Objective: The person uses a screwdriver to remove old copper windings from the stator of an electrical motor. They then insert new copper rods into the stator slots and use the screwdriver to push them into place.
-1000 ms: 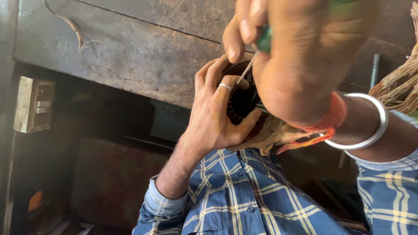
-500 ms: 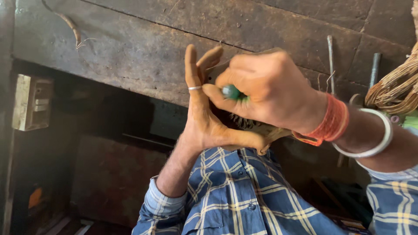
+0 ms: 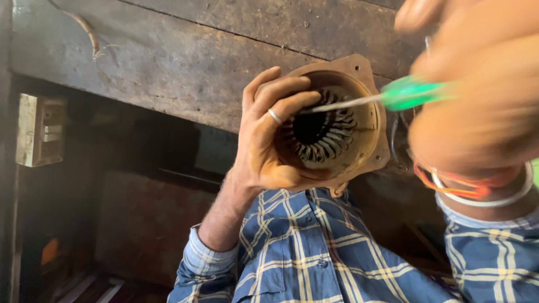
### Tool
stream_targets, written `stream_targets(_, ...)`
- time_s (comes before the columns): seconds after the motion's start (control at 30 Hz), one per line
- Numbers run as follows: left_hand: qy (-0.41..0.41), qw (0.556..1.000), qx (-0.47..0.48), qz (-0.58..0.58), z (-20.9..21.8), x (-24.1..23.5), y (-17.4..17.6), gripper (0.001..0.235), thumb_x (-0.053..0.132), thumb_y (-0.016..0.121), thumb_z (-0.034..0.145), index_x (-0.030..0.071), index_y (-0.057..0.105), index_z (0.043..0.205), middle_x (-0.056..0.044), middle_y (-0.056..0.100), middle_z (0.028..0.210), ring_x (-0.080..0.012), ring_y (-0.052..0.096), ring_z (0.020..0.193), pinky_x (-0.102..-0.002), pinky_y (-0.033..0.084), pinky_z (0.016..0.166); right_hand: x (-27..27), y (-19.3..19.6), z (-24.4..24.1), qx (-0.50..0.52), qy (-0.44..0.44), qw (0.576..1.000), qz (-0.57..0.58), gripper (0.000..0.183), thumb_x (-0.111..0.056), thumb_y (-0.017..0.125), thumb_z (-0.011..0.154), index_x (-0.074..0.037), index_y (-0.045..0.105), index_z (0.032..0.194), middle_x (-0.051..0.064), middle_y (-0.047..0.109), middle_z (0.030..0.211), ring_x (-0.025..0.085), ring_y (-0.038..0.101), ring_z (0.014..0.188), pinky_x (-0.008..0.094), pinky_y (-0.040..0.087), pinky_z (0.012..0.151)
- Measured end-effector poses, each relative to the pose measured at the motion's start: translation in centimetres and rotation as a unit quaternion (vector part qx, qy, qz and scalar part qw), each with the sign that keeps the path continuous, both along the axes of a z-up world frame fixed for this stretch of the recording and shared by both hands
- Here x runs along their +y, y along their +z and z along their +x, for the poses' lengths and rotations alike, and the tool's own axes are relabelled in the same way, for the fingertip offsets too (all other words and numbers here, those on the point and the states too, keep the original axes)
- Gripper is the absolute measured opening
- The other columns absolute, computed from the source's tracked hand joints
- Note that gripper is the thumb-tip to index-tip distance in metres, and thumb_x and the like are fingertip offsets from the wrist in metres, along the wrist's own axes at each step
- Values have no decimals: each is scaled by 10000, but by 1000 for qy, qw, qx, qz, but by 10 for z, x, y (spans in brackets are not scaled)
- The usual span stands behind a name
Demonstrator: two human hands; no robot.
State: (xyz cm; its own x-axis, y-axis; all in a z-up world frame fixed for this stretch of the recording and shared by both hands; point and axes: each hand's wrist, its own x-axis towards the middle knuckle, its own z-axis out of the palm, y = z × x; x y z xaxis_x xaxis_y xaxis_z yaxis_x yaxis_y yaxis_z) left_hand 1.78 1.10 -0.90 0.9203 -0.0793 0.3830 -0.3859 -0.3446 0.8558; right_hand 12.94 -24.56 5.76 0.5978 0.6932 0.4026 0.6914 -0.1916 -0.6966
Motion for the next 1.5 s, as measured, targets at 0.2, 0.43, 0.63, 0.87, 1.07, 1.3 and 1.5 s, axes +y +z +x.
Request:
stream_targets(0.2,34,993,-15,112,0,-5,6,639,395,908,805,109,651,1315,-112,616,1389,-367,513,1377,-520,362,1262,-37,-32,-69,57,-87,977,185,287,-100,754,843,-108,481,754,2,494,673,136,515,517,292,443,475)
stream_targets(0.43,76,985,27,153,0,-15,5,509,304,904,817,157,695,1257,-48,657,1341,-302,551,1374,-513,367,1270,-35,-47,-105,64,-49,945,318,425,-24,743,770,-175,367,642,-47,403,622,85,437,457,262,403,445)
stream_targets(0.63,79,985,58,143,4,-16,8,591,230,906,762,129,675,1296,-56,663,1288,-329,540,1296,-461,422,1144,-44,-74,-104,143,125,875,446,447,-23,758,714,-208,356,652,-38,433,655,125,422,488,318,359,452)
stream_targets(0.87,81,987,52,127,2,-16,7,590,209,912,765,136,671,1299,-48,661,1305,-321,539,1331,-459,423,1174,-44,-79,-133,58,-5,902,427,544,74,803,612,-191,328,625,-61,428,669,88,430,487,285,367,445)
stream_targets(1.07,80,987,48,127,1,-16,5,581,217,918,779,134,672,1299,-48,659,1307,-318,537,1338,-467,427,1181,-44,-60,-132,45,-54,954,292,615,139,804,594,-203,292,598,-66,357,634,103,353,475,310,315,453)
stream_targets(1.3,85,986,58,129,1,-17,6,562,191,898,779,138,676,1293,-51,664,1302,-326,530,1330,-461,439,1169,-48,-82,-135,49,-18,918,394,604,80,787,522,-181,247,596,-43,334,596,100,351,454,281,321,432)
stream_targets(1.5,91,985,43,139,2,-19,8,572,204,902,795,108,663,1305,-73,687,1288,-332,570,1316,-478,419,1185,-52,-90,-135,136,-13,846,515,492,21,744,717,-215,321,631,-71,397,649,72,432,535,249,358,460)
